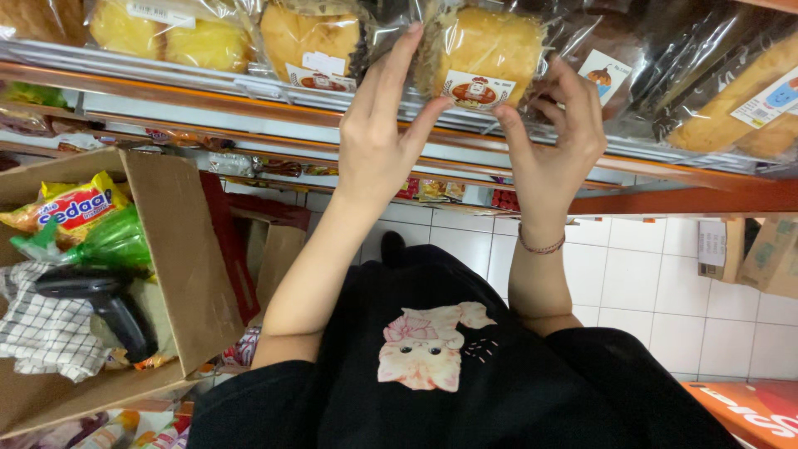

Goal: The person removes food items and a scanner from a box, places a bread roll on a shelf, sprays liquid onto a cloth, and wipes the edges and surfaces of shelves in a store aisle.

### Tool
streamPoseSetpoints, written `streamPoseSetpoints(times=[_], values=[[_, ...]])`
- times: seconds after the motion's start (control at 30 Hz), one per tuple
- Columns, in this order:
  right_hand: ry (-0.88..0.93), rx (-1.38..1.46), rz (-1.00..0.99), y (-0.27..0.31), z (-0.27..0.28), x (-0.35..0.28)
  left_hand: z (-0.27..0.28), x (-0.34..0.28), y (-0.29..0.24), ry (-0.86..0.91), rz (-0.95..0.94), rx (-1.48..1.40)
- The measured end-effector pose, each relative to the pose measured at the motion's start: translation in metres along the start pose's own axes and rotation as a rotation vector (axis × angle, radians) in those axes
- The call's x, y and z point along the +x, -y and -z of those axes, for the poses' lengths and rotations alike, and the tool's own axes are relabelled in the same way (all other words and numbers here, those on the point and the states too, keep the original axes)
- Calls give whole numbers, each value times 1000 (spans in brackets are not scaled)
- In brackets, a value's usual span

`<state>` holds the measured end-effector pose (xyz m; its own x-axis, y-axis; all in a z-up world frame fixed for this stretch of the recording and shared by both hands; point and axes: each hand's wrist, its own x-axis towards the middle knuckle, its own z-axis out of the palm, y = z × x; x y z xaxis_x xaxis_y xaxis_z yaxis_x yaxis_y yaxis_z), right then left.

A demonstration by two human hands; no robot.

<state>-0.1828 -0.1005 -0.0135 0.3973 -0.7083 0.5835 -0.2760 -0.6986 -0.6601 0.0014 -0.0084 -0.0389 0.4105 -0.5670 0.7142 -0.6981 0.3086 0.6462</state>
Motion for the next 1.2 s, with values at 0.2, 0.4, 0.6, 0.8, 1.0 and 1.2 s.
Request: streamPoseSetpoints(times=[0.2, 0.4, 0.6, 0.8, 1.0, 1.2], values=[[-124, 191, 111, -5, -7, -16, 23, -13, -15, -30, -16, 14], [-87, 391, 196, 22, -37, -43, 84, -52, -29, -56, 49, 129], [121, 612, 188, 74, -105, -63, 174, -108, -28, -130, 172, 360], [344, 747, 150, 129, -175, -93, 295, -196, 2, -150, 490, 788], [532, 750, 105, 180, -254, -129, 412, -278, 61, -18, 819, 1114], [695, 719, 101, 223, -327, -173, 461, -303, 91, 372, 1078, 854]])
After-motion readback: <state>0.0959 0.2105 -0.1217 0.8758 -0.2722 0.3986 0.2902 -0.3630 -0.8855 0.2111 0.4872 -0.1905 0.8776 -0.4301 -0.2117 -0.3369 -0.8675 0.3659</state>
